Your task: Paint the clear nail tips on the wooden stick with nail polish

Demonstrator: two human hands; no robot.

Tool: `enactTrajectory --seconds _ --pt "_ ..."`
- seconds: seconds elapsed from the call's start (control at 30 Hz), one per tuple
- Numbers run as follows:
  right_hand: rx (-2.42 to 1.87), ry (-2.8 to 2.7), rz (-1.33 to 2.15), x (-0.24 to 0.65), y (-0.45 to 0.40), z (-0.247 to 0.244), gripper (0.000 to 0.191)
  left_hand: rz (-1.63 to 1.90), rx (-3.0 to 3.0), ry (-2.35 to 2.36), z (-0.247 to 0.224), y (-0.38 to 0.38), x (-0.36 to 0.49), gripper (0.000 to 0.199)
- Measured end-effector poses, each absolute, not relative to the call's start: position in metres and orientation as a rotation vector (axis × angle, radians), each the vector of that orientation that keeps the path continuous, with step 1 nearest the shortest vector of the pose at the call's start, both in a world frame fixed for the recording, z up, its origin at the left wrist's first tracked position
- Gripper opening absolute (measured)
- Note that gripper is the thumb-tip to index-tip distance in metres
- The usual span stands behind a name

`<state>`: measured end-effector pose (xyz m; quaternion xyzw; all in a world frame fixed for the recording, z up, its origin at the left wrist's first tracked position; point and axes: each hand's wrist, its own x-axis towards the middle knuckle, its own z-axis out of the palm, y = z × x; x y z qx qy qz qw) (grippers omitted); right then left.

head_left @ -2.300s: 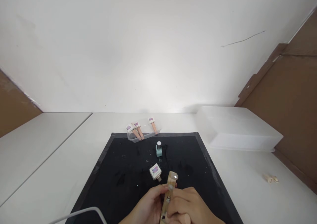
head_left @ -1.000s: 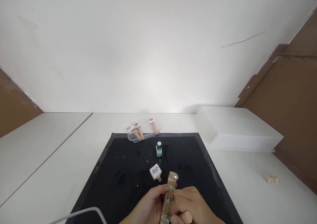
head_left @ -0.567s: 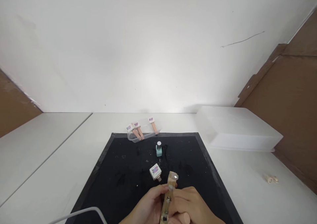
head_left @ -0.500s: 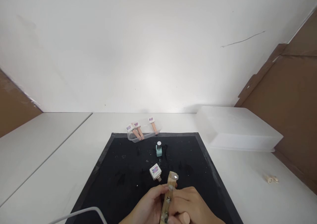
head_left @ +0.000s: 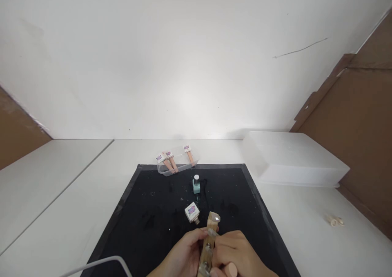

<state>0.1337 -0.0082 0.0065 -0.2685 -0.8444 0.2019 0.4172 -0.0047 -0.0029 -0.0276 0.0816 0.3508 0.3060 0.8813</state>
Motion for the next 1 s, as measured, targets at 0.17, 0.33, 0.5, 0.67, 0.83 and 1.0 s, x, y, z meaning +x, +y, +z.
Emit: enactTrajectory --seconds 0.17,0.33,0.5,0.67,0.83,1.0 --pt "-0.668 -2.049 0.528 0.137 -0.009 0.008 0.036 0.644 0.176 0.633 -0.030 -0.003 -0.005 0.020" --pt "-0.670 -1.985 0.476 0.138 -0.009 0.014 0.019 0.629 0.184 0.671 -0.023 -0.002 -0.003 0.019" --pt "-0.752 -1.973 0.455 0.138 -0.010 0.016 0.014 0.616 0.218 0.754 -0.015 -0.002 -0.001 0.020" --pt "-0.780 -2.009 0.451 0.138 -0.010 0.014 0.013 0.635 0.210 0.739 -0.015 -0.003 -0.001 0.019" --pt "-0.817 -2.019 0.443 0.137 -0.010 0.014 0.016 0.628 0.200 0.761 -0.017 -0.003 -0.001 0.018" --pt "-0.848 -2.041 0.435 0.136 -0.010 0.015 0.019 0.633 0.215 0.748 -0.017 -0.003 -0.002 0.018"
